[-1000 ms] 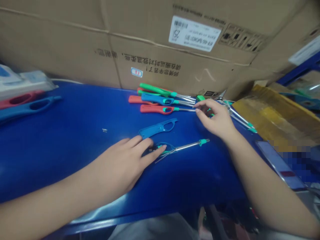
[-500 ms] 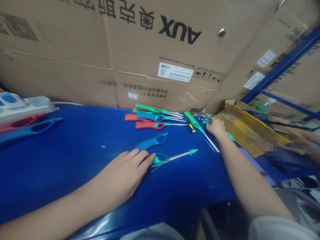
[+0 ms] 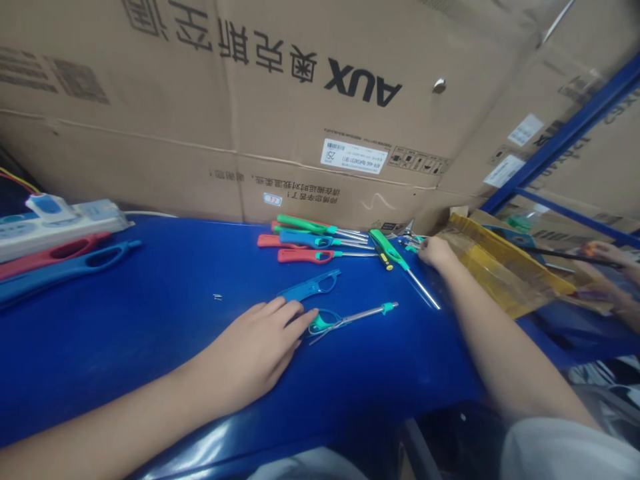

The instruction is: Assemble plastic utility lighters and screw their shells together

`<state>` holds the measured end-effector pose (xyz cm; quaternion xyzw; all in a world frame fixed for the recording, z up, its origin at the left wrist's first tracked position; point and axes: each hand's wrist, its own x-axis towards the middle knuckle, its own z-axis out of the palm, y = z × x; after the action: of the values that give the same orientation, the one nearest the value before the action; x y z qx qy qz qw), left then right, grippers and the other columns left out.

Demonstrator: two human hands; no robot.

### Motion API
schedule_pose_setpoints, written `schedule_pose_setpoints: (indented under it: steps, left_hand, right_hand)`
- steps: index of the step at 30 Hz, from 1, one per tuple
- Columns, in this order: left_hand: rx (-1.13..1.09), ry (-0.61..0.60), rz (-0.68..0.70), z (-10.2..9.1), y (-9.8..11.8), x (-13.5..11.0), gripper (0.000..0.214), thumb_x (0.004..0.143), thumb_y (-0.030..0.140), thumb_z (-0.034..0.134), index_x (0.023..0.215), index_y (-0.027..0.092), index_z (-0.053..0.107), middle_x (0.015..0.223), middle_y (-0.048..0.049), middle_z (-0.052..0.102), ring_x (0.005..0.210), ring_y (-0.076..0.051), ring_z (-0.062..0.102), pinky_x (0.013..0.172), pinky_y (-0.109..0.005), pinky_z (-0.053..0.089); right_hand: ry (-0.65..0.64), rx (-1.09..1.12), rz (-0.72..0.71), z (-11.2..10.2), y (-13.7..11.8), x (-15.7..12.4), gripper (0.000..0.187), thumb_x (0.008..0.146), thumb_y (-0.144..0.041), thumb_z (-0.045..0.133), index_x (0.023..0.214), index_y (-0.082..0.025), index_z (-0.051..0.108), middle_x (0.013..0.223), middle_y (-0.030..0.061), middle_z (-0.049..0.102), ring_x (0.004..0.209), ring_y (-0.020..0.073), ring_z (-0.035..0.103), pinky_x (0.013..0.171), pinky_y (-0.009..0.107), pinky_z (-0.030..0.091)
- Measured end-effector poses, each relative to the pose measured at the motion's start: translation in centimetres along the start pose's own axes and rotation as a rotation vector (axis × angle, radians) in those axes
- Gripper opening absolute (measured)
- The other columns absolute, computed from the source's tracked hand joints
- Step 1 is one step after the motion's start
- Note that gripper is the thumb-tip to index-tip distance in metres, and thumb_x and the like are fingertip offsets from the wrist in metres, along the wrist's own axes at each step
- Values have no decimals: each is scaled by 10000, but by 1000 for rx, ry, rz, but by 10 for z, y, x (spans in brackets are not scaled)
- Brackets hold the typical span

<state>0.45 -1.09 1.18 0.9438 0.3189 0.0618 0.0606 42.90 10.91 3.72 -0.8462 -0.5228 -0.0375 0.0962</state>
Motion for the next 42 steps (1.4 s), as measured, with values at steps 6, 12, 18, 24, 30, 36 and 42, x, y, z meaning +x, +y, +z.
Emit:
schedule_pose_setpoints:
  steps: [6,12,18,24,30,36,42]
  left_hand:
    - [-190,51,-53,-2,-3,-1,464,1027,295,452,1480,252,540,1386,-97,620,1242,-310,590,1048,-503,525]
    - [-627,271,-225,3,-2,5,498,1073,471,388,1509,263,508,1499,-57,583,1380,-246,549,1203,-403,407]
    - [-990,437,-268,0,4,12,350,1019,446,538,1042,194,779,1157,-59,776,1039,-212,725,972,-289,566]
    - [-1396,456,-418,-2,3,18,213,862,341,768,993,173,771,1010,-40,804,933,-187,746,888,-285,611]
    - [-1472,386,-370,4,5,18,210,853,286,775,1019,158,780,1092,-64,786,1019,-199,733,960,-321,595]
    - [-1486,386,-409,-1,4,18,195,835,314,809,901,146,735,975,-50,795,907,-163,747,882,-273,608]
    - [-1635,171,-631,-12,-1,18,383,792,455,838,742,124,651,660,-2,698,554,-82,646,545,-163,552]
  right_hand:
    - [64,110,-91,-30,-50,-50,318,1002,-384,618,1246,-181,641,1265,102,655,1061,215,665,913,426,579]
    - [-58,309,-729,-23,-126,-179,398,1025,-482,480,830,-202,685,809,14,730,734,159,665,649,280,444]
    - [-34,367,-1120,-11,-132,-210,341,1062,-329,396,968,-149,671,906,69,747,735,177,671,602,303,381]
    - [-189,511,-1058,0,-122,-194,344,1068,-339,395,893,-185,648,860,53,712,734,166,652,642,281,412]
    - [-344,525,-1110,4,-120,-200,277,1056,-351,435,941,-203,638,923,61,724,843,187,679,735,297,467]
    - [-415,415,-1212,-4,-111,-193,141,942,-324,616,1035,-220,639,1019,29,659,864,177,644,706,297,446]
    - [-490,290,-1301,-7,-107,-188,111,994,-262,542,1020,-237,648,1066,14,632,782,140,606,670,294,406]
